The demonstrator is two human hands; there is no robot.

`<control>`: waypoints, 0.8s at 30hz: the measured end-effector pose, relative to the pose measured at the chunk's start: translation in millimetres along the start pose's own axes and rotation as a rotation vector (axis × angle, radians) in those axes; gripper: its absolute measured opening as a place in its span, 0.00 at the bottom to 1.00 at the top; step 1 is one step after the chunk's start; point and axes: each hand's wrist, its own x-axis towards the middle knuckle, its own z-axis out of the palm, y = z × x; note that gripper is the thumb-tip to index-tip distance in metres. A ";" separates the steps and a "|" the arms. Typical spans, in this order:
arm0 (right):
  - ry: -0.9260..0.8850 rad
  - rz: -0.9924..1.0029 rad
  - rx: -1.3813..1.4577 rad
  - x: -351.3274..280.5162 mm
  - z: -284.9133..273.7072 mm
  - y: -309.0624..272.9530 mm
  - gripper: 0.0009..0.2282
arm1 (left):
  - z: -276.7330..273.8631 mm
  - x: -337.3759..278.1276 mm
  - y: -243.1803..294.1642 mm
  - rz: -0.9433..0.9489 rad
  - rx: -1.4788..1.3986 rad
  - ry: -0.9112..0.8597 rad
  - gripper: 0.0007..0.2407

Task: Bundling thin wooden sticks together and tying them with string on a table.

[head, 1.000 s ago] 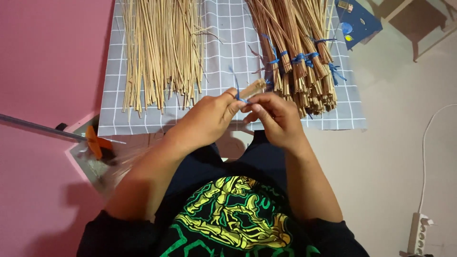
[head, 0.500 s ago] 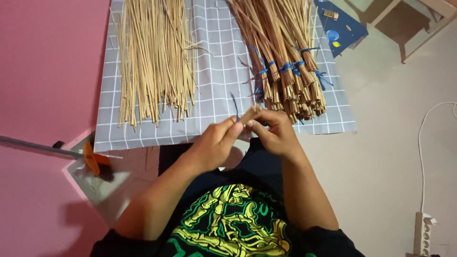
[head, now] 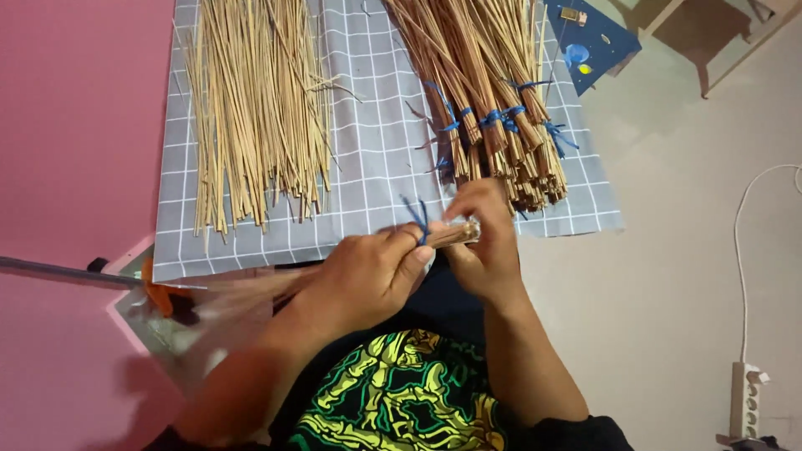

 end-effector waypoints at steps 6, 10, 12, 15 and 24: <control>0.007 0.260 0.692 -4.0 17.7 11.0 0.12 | -11.7 22.2 -17.8 0.090 0.305 0.018 0.17; 0.124 0.247 0.937 -20.4 30.7 52.4 0.16 | -23.8 35.3 -19.4 0.172 0.421 -0.022 0.18; 0.163 0.292 0.856 -24.6 32.8 61.4 0.16 | -30.4 38.2 -14.2 0.129 0.524 -0.151 0.16; 0.236 0.324 0.919 -38.3 41.4 70.9 0.16 | -33.3 40.1 2.9 0.005 0.494 -0.307 0.16; 0.334 0.230 0.650 -8.3 46.4 87.4 0.07 | -1.3 80.2 -78.6 0.254 0.511 -0.225 0.20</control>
